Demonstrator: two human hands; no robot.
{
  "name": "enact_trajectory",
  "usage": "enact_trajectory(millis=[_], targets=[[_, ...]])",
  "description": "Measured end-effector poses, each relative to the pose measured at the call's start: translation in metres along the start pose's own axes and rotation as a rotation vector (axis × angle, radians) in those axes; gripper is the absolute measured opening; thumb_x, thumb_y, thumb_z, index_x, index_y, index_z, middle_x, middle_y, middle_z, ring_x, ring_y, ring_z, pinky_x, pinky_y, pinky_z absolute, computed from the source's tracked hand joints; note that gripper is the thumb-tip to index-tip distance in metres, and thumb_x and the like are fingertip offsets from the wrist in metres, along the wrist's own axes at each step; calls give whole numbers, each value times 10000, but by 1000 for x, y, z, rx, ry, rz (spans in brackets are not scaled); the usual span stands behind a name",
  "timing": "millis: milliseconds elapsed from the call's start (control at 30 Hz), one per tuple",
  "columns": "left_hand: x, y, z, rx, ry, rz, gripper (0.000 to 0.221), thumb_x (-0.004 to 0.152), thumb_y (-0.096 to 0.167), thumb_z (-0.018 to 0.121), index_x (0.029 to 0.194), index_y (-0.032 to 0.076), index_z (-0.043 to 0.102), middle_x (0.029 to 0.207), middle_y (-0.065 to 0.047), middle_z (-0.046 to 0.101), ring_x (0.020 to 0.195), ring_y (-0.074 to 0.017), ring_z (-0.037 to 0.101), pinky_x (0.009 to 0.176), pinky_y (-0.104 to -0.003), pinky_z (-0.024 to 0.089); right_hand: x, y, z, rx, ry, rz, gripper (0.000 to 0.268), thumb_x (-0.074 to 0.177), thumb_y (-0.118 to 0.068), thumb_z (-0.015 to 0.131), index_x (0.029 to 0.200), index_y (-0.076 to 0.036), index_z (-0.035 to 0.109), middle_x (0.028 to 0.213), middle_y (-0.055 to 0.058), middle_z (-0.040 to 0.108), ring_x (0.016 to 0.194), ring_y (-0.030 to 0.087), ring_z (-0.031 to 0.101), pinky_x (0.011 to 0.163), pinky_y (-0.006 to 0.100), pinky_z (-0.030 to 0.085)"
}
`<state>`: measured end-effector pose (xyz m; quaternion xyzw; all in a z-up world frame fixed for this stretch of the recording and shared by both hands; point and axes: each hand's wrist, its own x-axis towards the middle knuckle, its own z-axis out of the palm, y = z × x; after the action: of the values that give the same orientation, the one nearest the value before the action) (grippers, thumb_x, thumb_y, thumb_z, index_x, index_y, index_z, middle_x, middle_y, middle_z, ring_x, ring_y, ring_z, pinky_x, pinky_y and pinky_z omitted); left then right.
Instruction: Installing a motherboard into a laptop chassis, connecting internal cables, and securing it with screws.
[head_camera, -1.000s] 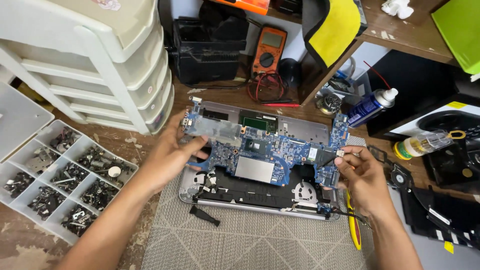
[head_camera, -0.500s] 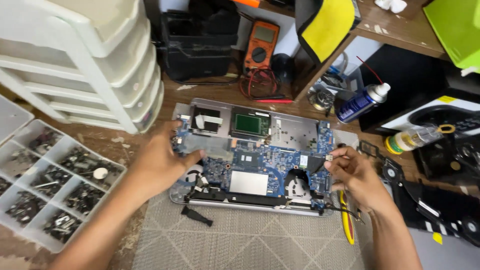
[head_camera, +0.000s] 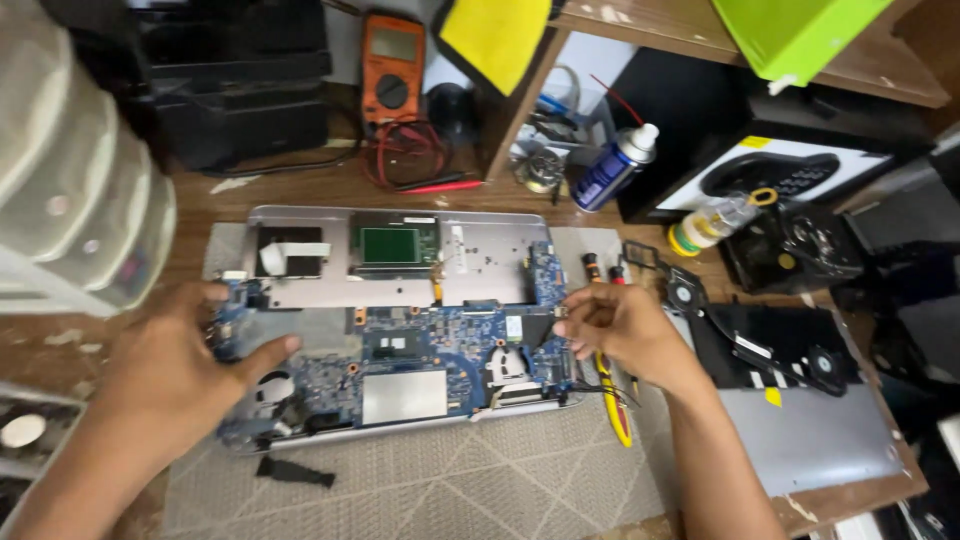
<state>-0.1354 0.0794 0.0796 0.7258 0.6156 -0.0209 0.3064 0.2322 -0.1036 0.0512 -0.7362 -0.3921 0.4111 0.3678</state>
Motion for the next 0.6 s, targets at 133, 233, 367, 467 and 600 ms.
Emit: enact_trajectory(millis=[133, 233, 367, 467, 600], targets=[[2, 1, 3, 34, -13, -27, 822, 810, 580, 786, 1453, 144, 515, 529, -163, 702, 609, -337, 783, 704, -440, 598, 0, -3, 4, -89, 57, -10, 325, 790, -43, 839, 1071, 63, 717, 762, 112, 734, 544, 162, 667, 517, 244, 581], [9, -5, 10, 123, -20, 8, 809, 822, 656, 708, 1402, 119, 534, 429, -122, 606, 437, -297, 689, 554, -400, 554, 2, -2, 5, -147, 117, 78, 330, 782, -82, 862, 1073, 27, 752, 812, 72, 718, 743, 131, 667, 674, 224, 556], [14, -10, 18, 174, 83, -27, 857, 797, 724, 682, 1458, 187, 587, 474, -139, 771, 707, -307, 834, 798, -398, 585, 1, -7, 7, -115, 109, 88, 325, 790, -55, 850, 1082, 33, 738, 820, 75, 707, 752, 144, 660, 701, 233, 572], [16, -13, 21, 177, 109, -5, 855, 811, 723, 670, 1478, 195, 591, 398, -127, 720, 642, -282, 838, 755, -390, 617, -2, -11, 9, -116, 114, 105, 324, 798, -50, 839, 1093, 35, 732, 830, 79, 706, 768, 152, 665, 721, 237, 588], [20, -16, 25, 212, 127, -33, 889, 837, 795, 587, 1511, 214, 587, 377, -115, 691, 655, -273, 832, 748, -377, 629, 1, -9, 9, -164, 118, 102, 333, 813, -97, 835, 1117, 5, 744, 813, 44, 690, 735, 129, 644, 667, 235, 561]])
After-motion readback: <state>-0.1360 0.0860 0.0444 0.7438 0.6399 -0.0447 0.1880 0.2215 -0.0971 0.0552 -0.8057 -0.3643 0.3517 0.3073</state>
